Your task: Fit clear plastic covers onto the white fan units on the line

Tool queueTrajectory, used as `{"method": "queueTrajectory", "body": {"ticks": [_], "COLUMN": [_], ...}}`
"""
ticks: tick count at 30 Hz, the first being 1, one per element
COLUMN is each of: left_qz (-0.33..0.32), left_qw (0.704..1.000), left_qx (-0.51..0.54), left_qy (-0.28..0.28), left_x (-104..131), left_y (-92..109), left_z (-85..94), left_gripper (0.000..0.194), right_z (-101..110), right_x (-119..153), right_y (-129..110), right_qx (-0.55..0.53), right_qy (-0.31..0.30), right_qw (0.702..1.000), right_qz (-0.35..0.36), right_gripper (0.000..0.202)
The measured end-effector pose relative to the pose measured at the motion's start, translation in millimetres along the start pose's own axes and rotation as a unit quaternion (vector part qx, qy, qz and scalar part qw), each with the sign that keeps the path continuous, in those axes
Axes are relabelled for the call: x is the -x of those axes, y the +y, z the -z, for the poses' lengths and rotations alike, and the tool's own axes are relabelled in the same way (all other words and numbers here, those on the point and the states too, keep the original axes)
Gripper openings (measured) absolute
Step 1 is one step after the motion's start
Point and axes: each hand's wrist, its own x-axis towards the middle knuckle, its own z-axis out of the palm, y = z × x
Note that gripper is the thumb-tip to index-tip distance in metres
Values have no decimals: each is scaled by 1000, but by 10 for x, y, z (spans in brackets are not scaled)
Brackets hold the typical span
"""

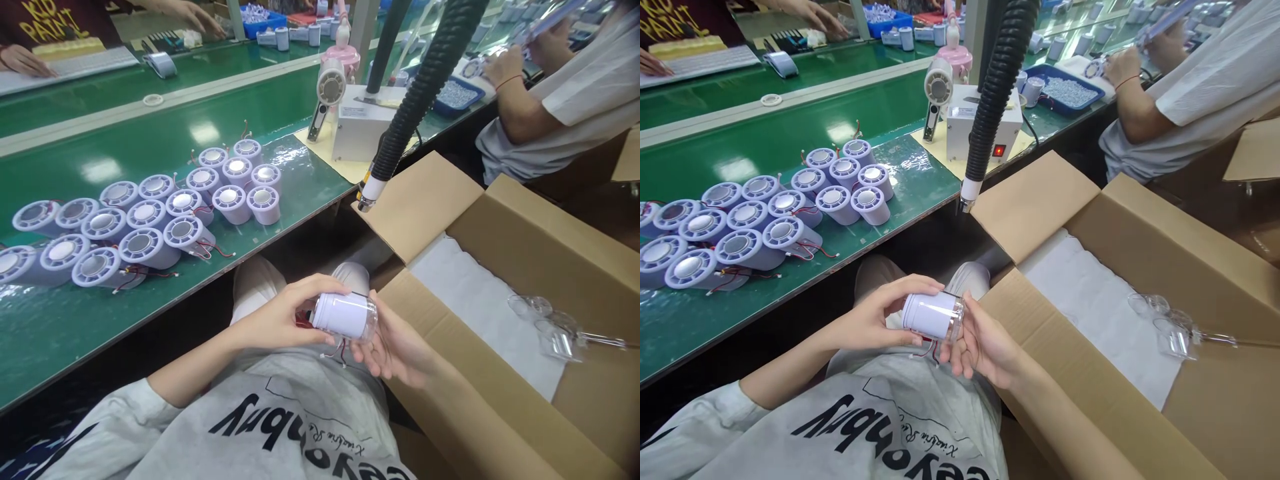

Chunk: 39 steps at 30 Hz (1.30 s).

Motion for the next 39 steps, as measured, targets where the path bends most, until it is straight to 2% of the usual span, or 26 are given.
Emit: {"method": "queueTrajectory", "body": {"ticks": [2, 4, 5, 6, 7, 8, 9, 10, 11, 14, 15, 16, 18, 22, 24, 29, 33, 37, 39], "left_qz": [52, 96, 112, 124, 133, 141, 146, 148, 146, 130, 128, 130, 138, 151, 156, 172, 191, 213, 243], "left_qw": [998, 993, 990, 986, 983, 980, 978, 977, 978, 983, 983, 982, 977, 965, 956, 939, 934, 925, 921], "left_qx": [22, 62, 85, 107, 127, 142, 150, 152, 148, 124, 125, 131, 155, 208, 240, 290, 293, 309, 302], "left_qy": [3, 5, 6, 7, 8, 8, 7, 6, 3, -19, -29, -39, -50, -52, -57, -63, -64, -63, -31], "left_x": [15, 29, 34, 37, 38, 37, 33, 29, 24, 16, 18, 22, 33, 52, 52, 20, -25, -28, 9], "left_y": [48, 78, 84, 86, 84, 80, 76, 72, 69, 63, 59, 53, 28, -70, -125, -176, -210, -290, -287], "left_z": [-19, -34, -40, -46, -50, -53, -54, -53, -49, -25, -16, -8, 1, -23, -49, -66, -55, -128, -140], "left_gripper": [60, 58, 56, 55, 54, 53, 53, 56, 59, 71, 73, 73, 73, 78, 81, 82, 81, 84, 69], "right_z": [17, 53, 78, 105, 133, 158, 178, 192, 200, 194, 189, 186, 185, 188, 177, 155, 202, 191, 180], "right_x": [15, 37, 50, 64, 77, 90, 102, 112, 120, 124, 120, 114, 104, 110, 129, 181, 158, 49, 11], "right_y": [42, 81, 93, 99, 98, 92, 83, 72, 63, 58, 63, 69, 83, 92, 89, 62, 63, 170, 206], "right_qx": [51, 147, 219, 302, 385, 456, 507, 529, 523, 408, 367, 340, 332, 414, 441, 456, 440, 391, 362], "right_qy": [-10, 24, 54, 83, 105, 117, 119, 116, 110, 89, 81, 76, 85, 133, 138, 145, 143, 152, 140], "right_qw": [997, 968, 930, 871, 800, 731, 682, 665, 682, 807, 837, 853, 852, 790, 771, 761, 781, 832, 857], "right_qz": [61, 203, 292, 378, 449, 494, 514, 514, 499, 418, 399, 389, 397, 432, 439, 438, 419, 364, 338], "right_gripper": [77, 69, 66, 62, 57, 52, 49, 47, 48, 51, 49, 47, 46, 45, 45, 49, 46, 42, 46]}}
